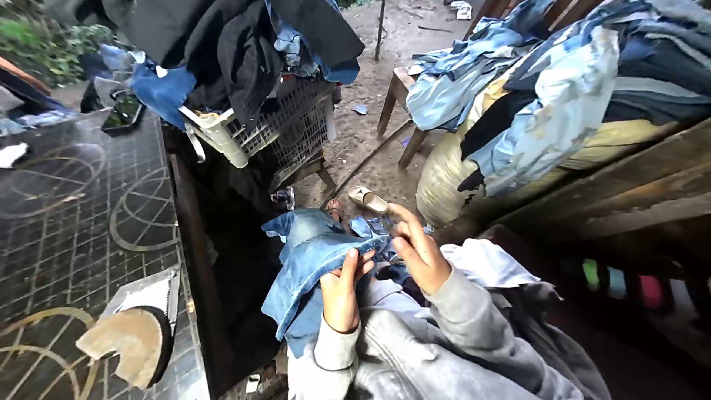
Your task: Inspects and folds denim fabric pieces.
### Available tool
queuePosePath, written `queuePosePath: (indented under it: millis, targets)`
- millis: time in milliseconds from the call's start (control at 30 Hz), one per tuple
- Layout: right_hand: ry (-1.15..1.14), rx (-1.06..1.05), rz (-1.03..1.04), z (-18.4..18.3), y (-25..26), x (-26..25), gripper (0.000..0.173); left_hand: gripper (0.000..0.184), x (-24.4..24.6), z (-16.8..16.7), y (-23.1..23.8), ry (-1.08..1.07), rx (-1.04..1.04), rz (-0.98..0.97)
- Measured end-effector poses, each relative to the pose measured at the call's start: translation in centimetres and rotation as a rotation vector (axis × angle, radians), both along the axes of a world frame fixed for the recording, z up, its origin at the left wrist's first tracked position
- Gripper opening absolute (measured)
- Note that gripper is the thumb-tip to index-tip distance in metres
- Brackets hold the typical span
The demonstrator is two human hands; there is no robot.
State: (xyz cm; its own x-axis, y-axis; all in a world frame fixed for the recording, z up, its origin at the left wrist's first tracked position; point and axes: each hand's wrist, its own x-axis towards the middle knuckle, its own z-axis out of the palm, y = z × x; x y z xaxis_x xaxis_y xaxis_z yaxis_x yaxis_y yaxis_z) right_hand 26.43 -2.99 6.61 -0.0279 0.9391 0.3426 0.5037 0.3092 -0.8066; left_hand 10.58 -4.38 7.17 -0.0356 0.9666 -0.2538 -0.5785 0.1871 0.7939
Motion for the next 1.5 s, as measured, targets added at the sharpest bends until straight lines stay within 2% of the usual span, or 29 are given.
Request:
queuePosePath:
  millis: [100,200,367,600,800,1367,1500]
  targets:
    - [-0.15,0.062,-0.045,0.4,-1.9,-0.1,0.063,0.022,0.3,0.1,0.0,-0.009,0.023,0.01]
    - [-0.205,0.082,0.01,0.1,-3.4,-0.7,0.055,0.022,0.8,-0.3,-0.2,0.006,0.069,0.04]
    - [-0.265,0.111,0.001,-0.9,-3.9,-1.3,0.052,0.028,1.0,-0.5,-0.7,-0.007,0.106,0.021]
    - [-0.218,0.126,-0.008,-1.5,-4.1,-1.2,0.049,0.034,1.0,-0.1,-1.1,-0.03,0.055,0.004]
    - [-0.033,0.086,0.024,-1.5,-3.8,0.0,0.049,0.035,1.0,0.3,-1.0,-0.086,0.042,0.024]
    - [-0.243,0.126,-0.003,-1.4,-4.2,-1.0,0.049,0.028,0.9,0.1,-1.8,-0.032,0.107,0.051]
    - [-0.156,0.133,-0.036,-1.8,-3.8,-1.6,0.046,0.03,0.9,0.3,-1.7,-0.073,0.058,0.069]
